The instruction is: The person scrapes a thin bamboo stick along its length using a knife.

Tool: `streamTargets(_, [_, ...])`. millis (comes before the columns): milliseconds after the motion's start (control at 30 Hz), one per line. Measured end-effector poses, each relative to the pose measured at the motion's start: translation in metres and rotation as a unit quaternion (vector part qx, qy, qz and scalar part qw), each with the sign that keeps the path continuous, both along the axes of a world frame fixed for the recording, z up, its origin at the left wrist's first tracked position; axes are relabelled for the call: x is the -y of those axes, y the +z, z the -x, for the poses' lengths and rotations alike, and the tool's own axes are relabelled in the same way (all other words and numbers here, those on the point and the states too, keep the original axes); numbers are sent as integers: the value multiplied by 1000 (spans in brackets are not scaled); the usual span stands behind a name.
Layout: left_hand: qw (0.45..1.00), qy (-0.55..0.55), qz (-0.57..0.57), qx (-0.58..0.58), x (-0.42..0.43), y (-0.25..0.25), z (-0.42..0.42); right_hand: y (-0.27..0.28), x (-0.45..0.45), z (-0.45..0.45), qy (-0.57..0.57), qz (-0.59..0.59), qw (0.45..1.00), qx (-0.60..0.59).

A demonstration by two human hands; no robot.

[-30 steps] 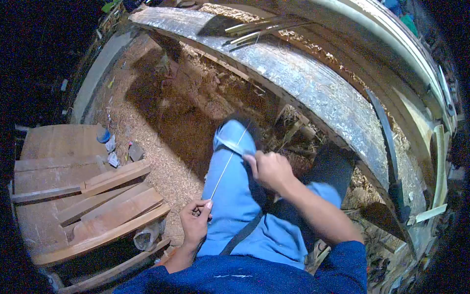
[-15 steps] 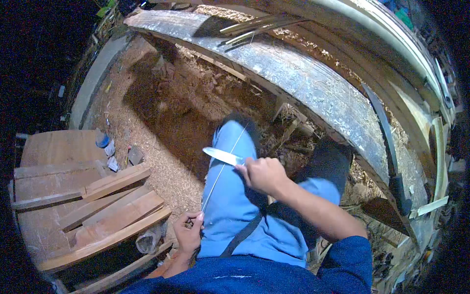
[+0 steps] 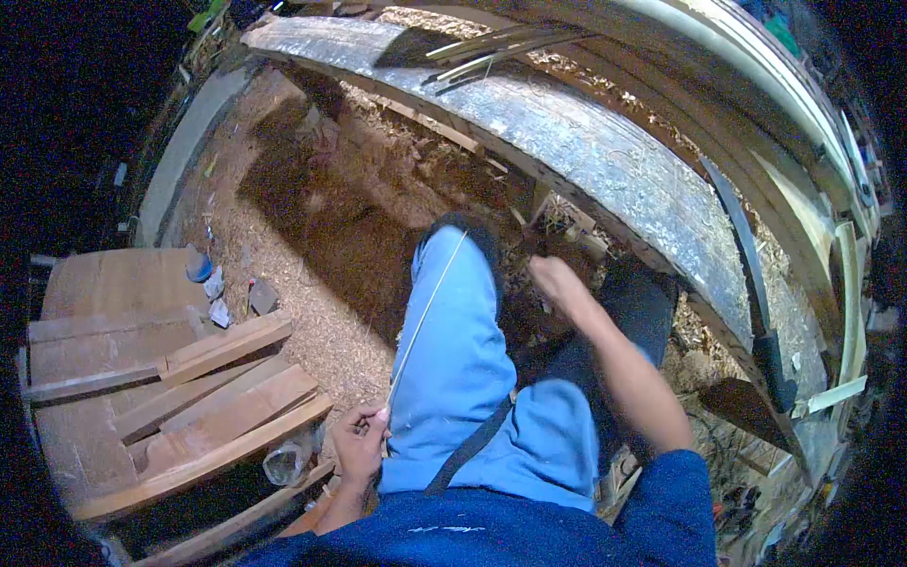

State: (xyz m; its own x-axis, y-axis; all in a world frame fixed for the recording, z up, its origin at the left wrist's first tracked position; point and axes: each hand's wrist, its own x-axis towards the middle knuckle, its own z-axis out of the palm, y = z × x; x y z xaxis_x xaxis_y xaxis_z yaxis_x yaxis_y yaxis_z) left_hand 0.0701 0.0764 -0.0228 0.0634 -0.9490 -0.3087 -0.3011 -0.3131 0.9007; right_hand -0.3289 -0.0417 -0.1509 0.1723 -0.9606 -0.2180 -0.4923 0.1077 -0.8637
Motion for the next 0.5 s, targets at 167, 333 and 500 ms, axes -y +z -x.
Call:
streamTargets(167, [997, 9, -70, 28, 27, 10, 28, 77, -6, -60, -247, 50, 967, -29])
streamTargets(333, [994, -40, -100, -21, 53, 1, 51, 92, -36, -86, -102, 95, 990, 17])
streamTargets(500, [992, -109, -61, -2, 73, -5, 65, 98, -83, -115, 23, 161, 986, -17])
